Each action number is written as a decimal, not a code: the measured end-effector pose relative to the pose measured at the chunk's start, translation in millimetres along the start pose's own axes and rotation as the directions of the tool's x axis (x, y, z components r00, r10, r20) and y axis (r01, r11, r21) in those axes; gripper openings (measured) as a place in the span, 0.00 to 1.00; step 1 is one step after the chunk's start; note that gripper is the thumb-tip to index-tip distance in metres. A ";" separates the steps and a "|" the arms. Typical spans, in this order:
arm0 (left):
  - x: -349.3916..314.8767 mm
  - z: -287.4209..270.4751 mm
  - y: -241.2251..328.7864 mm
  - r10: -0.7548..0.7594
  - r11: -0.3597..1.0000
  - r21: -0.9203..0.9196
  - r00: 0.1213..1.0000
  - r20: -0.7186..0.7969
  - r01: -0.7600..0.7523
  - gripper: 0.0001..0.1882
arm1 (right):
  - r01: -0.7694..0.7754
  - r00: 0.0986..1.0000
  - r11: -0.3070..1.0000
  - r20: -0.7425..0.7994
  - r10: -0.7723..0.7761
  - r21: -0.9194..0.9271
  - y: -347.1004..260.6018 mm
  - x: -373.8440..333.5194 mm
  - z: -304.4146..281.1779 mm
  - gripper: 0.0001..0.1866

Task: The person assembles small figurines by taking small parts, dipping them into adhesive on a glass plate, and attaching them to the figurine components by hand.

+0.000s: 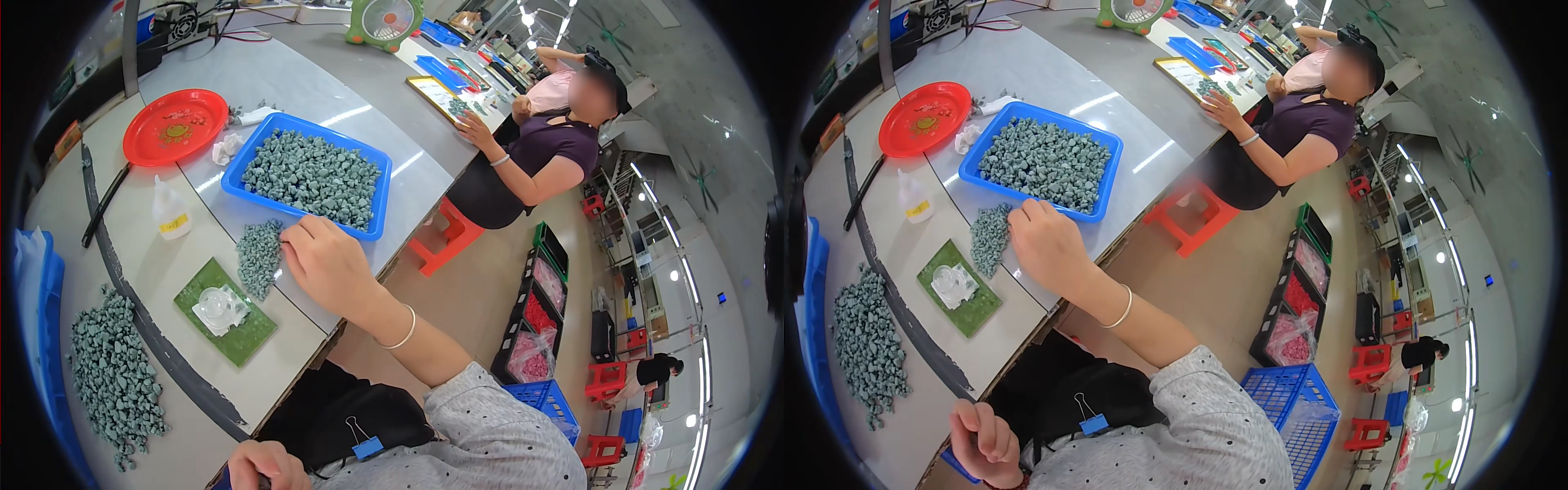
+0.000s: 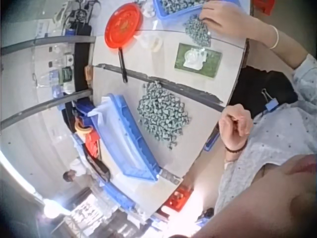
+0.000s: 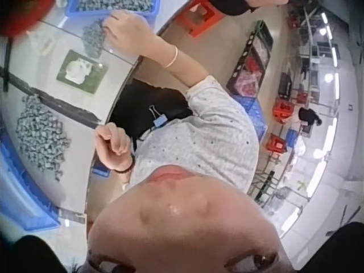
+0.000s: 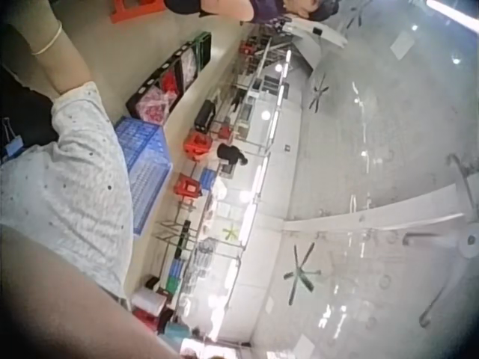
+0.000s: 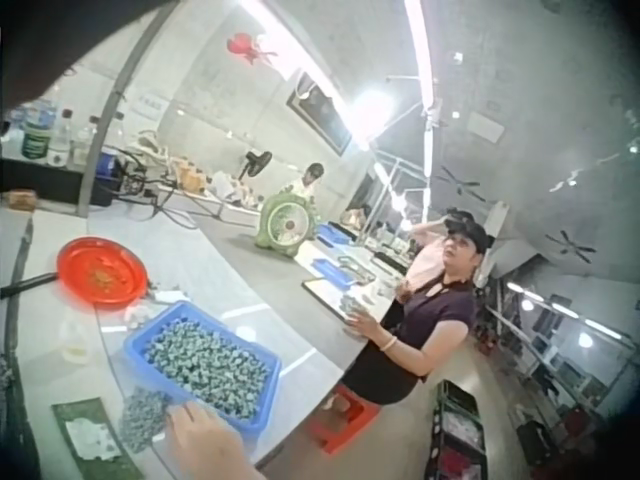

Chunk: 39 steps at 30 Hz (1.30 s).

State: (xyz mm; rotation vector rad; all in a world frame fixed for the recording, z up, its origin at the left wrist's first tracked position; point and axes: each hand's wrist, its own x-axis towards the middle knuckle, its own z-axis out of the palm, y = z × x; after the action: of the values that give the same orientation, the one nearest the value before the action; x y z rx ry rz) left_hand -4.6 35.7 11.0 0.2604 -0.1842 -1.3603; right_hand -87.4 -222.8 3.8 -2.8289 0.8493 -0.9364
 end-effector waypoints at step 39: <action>-4.5 -34.8 -60.0 -0.407 0.912 0.051 0.890 0.204 0.406 0.27 | -0.177 0.976 0.845 -0.020 0.216 0.504 50.3 -11.0 8.8 0.06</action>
State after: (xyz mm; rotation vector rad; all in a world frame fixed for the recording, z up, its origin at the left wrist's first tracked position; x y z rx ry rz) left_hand -52.1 31.5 -39.6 0.1634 -0.3249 -1.8082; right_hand -114.3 -260.9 -19.7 -2.2313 0.7502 -1.0560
